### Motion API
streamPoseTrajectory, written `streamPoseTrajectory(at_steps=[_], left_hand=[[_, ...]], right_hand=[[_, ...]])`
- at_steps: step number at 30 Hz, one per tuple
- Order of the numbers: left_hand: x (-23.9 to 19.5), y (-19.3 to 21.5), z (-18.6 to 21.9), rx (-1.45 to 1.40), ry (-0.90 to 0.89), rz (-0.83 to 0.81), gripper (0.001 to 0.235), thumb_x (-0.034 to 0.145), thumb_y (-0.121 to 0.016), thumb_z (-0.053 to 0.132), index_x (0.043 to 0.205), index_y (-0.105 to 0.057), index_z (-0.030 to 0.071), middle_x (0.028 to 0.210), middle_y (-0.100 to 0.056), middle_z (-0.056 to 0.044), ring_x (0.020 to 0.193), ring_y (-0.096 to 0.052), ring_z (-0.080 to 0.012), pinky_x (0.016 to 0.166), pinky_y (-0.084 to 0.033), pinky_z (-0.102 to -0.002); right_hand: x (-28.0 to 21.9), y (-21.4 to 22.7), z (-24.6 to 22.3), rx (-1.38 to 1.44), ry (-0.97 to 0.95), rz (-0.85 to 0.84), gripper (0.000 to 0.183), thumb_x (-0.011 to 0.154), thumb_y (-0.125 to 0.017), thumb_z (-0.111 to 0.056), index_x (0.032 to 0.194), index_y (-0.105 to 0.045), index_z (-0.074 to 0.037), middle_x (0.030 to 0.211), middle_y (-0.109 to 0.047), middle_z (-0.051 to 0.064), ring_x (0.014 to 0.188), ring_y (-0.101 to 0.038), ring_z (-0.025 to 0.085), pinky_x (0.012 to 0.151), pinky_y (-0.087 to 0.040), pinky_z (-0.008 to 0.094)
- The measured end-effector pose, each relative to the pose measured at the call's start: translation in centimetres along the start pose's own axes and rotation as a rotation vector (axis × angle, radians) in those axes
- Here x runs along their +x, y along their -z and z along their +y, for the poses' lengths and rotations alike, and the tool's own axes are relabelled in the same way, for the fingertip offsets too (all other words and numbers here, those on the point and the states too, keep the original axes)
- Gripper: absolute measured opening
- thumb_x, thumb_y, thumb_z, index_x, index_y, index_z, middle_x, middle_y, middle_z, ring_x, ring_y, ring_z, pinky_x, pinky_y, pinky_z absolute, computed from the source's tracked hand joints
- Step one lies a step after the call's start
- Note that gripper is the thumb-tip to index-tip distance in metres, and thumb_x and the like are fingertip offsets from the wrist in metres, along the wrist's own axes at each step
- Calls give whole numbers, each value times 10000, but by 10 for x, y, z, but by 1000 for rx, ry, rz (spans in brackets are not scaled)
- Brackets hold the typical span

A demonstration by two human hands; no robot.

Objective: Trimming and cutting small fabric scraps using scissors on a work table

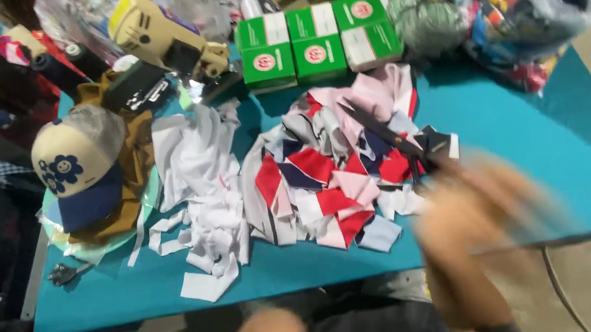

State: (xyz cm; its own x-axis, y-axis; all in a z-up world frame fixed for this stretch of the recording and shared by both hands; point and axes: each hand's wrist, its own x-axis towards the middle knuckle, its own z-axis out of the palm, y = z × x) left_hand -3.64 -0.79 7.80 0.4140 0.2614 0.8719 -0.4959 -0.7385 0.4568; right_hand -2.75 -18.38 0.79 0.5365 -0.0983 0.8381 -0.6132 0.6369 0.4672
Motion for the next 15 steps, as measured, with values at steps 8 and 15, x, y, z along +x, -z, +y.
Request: streamPoseTrajectory(at_steps=[8,15], left_hand=[[-19,42,-9,196,12,52,238,951,-686,270,1112,-664,96,1107,-663,-73,1097,-617,-267,1019,-447,-404],[-25,40,-27,277,-47,118,245,993,-623,267,1156,-635,85,1137,-658,-92,1106,-627,-262,1025,-471,-405]], right_hand=[[-10,15,15,569,203,57,237,978,-617,-14,1214,-626,-33,1103,-625,211,895,-640,376,814,-564,502],[17,27,5,1014,333,21,232,975,-616,-55,1204,-650,-48,1106,-637,193,932,-638,368,843,-551,493]])
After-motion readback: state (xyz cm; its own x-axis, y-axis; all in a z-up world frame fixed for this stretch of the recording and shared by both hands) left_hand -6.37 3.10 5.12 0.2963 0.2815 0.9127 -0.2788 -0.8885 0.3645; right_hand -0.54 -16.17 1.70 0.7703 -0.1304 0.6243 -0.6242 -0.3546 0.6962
